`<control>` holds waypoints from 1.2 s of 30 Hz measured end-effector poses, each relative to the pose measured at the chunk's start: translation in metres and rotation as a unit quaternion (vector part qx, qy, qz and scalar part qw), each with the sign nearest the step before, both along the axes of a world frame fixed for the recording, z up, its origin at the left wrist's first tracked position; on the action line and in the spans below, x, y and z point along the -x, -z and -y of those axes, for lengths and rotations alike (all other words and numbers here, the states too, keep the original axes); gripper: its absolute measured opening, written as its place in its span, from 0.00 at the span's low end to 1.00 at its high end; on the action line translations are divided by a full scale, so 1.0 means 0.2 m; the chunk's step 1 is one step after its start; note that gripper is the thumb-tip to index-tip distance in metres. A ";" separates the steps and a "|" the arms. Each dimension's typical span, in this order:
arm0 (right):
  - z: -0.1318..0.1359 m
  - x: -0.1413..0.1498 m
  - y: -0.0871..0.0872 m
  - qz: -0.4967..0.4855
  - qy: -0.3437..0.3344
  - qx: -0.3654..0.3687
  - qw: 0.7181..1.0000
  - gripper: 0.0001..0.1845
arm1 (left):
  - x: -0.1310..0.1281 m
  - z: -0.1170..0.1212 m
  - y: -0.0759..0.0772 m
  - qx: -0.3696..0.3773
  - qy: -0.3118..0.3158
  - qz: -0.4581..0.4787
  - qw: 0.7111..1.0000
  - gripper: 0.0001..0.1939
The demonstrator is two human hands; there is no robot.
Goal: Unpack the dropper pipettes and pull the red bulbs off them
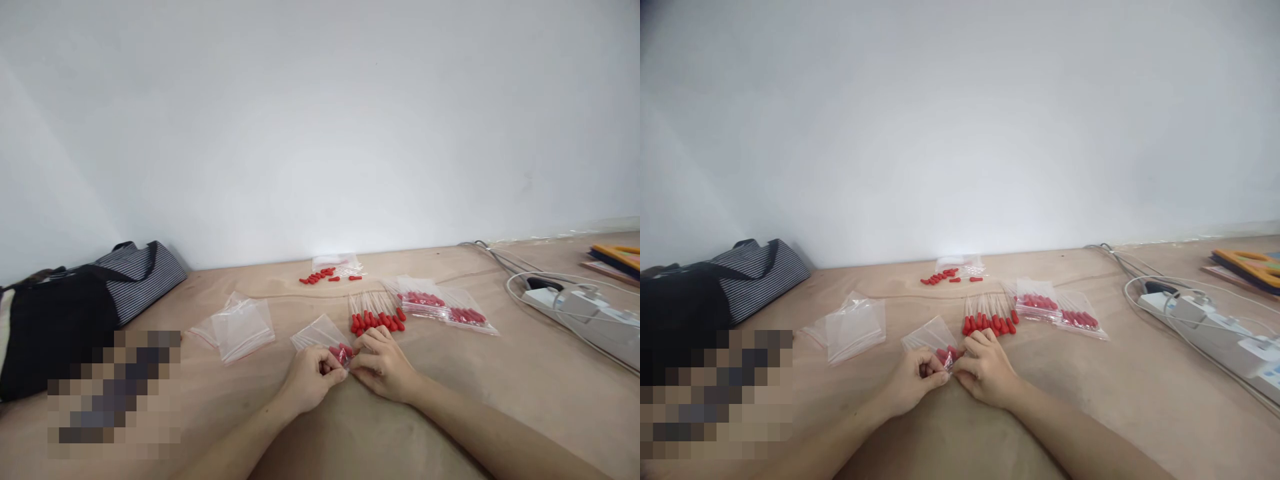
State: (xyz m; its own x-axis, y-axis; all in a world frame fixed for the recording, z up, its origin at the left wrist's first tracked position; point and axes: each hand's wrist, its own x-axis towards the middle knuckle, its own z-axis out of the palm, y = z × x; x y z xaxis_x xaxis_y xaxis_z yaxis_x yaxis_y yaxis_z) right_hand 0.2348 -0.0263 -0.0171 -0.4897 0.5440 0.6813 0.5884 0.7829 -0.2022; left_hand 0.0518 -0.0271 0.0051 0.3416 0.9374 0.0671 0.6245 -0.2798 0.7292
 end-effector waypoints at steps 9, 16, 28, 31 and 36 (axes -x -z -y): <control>-0.01 0.03 0.00 -0.019 -0.022 -0.031 0.999 0.07 | -0.02 0.00 0.01 0.023 -0.018 0.056 0.998 0.08; 0.01 0.03 -0.01 0.017 -0.056 -0.033 0.998 0.08 | 0.00 -0.02 0.10 -0.077 -0.049 0.014 0.996 0.10; 0.04 -0.05 -0.05 0.114 -0.029 0.051 0.992 0.08 | 0.15 -0.02 -0.04 -0.185 0.069 -0.085 0.977 0.13; 0.05 -0.06 -0.06 0.112 -0.013 0.065 0.991 0.09 | 0.23 -0.02 -0.04 -0.180 0.120 -0.136 0.967 0.17; 0.04 -0.04 -0.05 0.104 0.039 0.073 0.991 0.12 | 0.26 0.00 -0.01 -0.170 0.116 -0.135 0.969 0.17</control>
State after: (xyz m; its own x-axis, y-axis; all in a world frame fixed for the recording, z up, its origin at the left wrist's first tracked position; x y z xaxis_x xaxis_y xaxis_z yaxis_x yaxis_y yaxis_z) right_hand 0.2424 -0.0353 -0.0067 -0.5638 0.6713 0.4810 0.6876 0.7042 -0.1769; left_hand -0.0010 -0.0267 0.0076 0.5893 0.7720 0.2382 0.6705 -0.6318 0.3888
